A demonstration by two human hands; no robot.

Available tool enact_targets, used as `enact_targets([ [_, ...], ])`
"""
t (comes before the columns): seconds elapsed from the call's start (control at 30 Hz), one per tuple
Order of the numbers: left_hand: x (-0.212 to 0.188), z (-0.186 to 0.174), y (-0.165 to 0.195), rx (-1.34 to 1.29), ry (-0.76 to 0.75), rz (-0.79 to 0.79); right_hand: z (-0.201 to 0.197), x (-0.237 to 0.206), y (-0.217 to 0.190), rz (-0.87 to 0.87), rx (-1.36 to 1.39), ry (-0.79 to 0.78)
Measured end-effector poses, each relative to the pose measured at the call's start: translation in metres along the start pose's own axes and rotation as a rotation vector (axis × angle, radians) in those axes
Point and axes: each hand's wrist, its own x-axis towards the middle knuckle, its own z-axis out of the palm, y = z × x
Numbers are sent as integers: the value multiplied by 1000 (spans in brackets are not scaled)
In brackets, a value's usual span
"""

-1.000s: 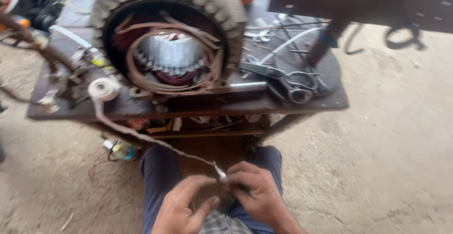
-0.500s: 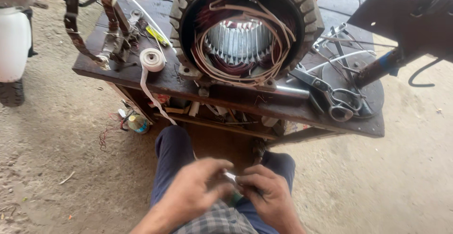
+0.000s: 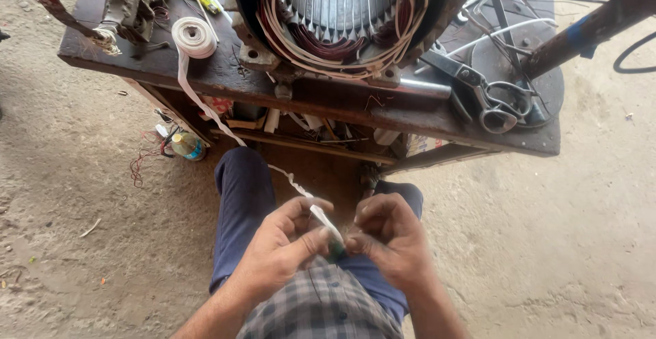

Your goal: The person sits on the ground in front of a workbench holding an electric motor stator. They pull white insulating tape from a roll, twist and fold the tape strip between their fingers to form a braided insulation piece, then reach into the stator and press the material into the slots between the copper windings.

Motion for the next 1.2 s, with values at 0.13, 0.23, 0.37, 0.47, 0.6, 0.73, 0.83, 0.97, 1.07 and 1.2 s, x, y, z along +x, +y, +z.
enact_targets([
  [0.13, 2, 3, -13, 27, -29, -14, -4, -8, 3, -13, 1, -92],
  [0.23, 1, 2, -19, -23, 12, 50, -7, -14, 3, -74, -52, -128],
  [0.37, -11, 3, -22, 253, 82, 370, -10, -11, 5, -24, 61, -89],
  [0.47, -19, 10, -21, 278, 14, 458, -11, -5, 6, -30, 113, -113],
  [0.6, -20, 19, -13, 473, -7, 536, -10, 0, 4, -116, 219, -179],
  [0.73, -16, 23, -2, 486, -42, 439, -10, 2, -1, -114, 244, -189],
  [0.83, -14, 27, 2, 445, -92, 429, -9, 4, -3, -78, 278, -168],
  [0.97, -12, 27, 8, 433, -161, 352, -9, 5, -6, -80, 210, -173],
  [1.07, -10, 25, 11, 549, -137, 192, -8, 7, -4, -21, 249, -196],
  [1.2, -11, 30, 7, 519, -53, 349, -3, 5, 1, 48, 285, -194],
])
